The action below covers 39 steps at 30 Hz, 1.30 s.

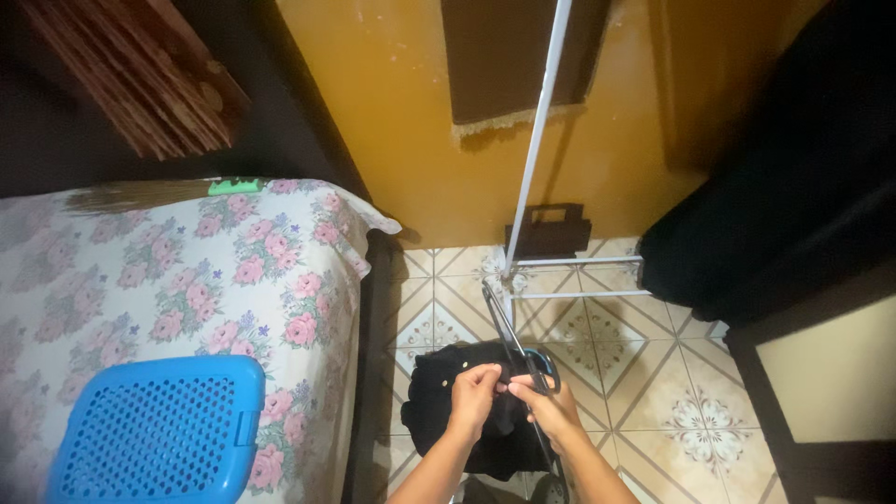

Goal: The person takes black garments from a blue laundry basket, places each on a hanger, and hangs them on a white clothes rack. The person repeats this process for several items, including a patterned shirt and a studded top, arranging them in sequence on the rack.

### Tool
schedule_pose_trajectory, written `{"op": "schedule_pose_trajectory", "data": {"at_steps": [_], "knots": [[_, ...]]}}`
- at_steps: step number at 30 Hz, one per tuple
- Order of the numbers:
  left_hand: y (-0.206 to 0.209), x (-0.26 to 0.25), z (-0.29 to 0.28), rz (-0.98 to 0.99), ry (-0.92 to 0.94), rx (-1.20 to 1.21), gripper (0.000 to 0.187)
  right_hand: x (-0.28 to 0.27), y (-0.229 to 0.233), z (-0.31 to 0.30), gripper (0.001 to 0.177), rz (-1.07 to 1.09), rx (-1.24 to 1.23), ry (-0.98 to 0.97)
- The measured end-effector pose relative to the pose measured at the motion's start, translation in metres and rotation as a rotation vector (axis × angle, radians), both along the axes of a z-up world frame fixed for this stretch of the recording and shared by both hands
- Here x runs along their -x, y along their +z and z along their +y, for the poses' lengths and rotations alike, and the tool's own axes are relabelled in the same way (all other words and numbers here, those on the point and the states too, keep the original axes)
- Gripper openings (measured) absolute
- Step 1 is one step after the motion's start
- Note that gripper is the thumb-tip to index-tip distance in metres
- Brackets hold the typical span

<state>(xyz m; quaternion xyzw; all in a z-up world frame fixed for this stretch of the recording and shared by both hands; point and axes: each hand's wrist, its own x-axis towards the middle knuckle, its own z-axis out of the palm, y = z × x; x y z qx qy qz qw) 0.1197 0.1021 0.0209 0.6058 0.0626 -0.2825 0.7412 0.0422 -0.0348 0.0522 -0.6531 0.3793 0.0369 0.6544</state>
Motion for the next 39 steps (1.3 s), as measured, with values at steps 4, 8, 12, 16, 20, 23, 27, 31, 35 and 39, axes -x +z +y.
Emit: {"op": "schedule_pose_trajectory", "data": {"at_steps": [4, 8, 12, 16, 20, 23, 27, 31, 35, 39], "knots": [[-0.008, 0.0, -0.005, 0.161, 0.038, 0.052, 0.018, 0.003, -0.002, -0.008, 0.026, -0.104, -0.011, 0.023], [-0.011, 0.014, -0.009, 0.192, 0.025, -0.004, 0.015, 0.007, -0.005, -0.011, 0.021, -0.124, 0.06, 0.051], [-0.011, 0.019, -0.013, 0.17, 0.042, -0.008, 0.01, 0.009, -0.002, -0.014, 0.023, -0.066, 0.04, 0.046], [-0.012, 0.021, -0.015, 0.26, 0.108, -0.026, 0.019, 0.013, 0.008, -0.011, 0.025, -0.047, 0.026, 0.0], [-0.007, 0.025, -0.012, 0.156, 0.104, 0.034, 0.022, 0.017, -0.009, -0.004, 0.022, -0.211, 0.095, -0.015], [0.005, 0.024, -0.012, 0.04, 0.106, 0.002, 0.015, 0.02, -0.026, 0.007, 0.015, -0.188, 0.255, -0.018], [0.01, 0.027, -0.008, -0.028, 0.075, -0.128, 0.013, 0.024, -0.029, 0.019, 0.014, -0.199, 0.115, -0.071], [-0.018, 0.031, -0.004, -0.002, -0.01, -0.068, 0.014, 0.027, -0.025, 0.03, 0.017, -0.167, 0.208, -0.111], [-0.032, 0.038, -0.005, 0.06, -0.077, -0.063, 0.025, 0.034, -0.028, 0.032, 0.02, -0.144, 0.33, -0.045], [-0.004, 0.046, -0.004, -0.02, -0.08, -0.091, 0.02, 0.044, -0.041, 0.034, 0.023, -0.177, 0.392, -0.01]]}}
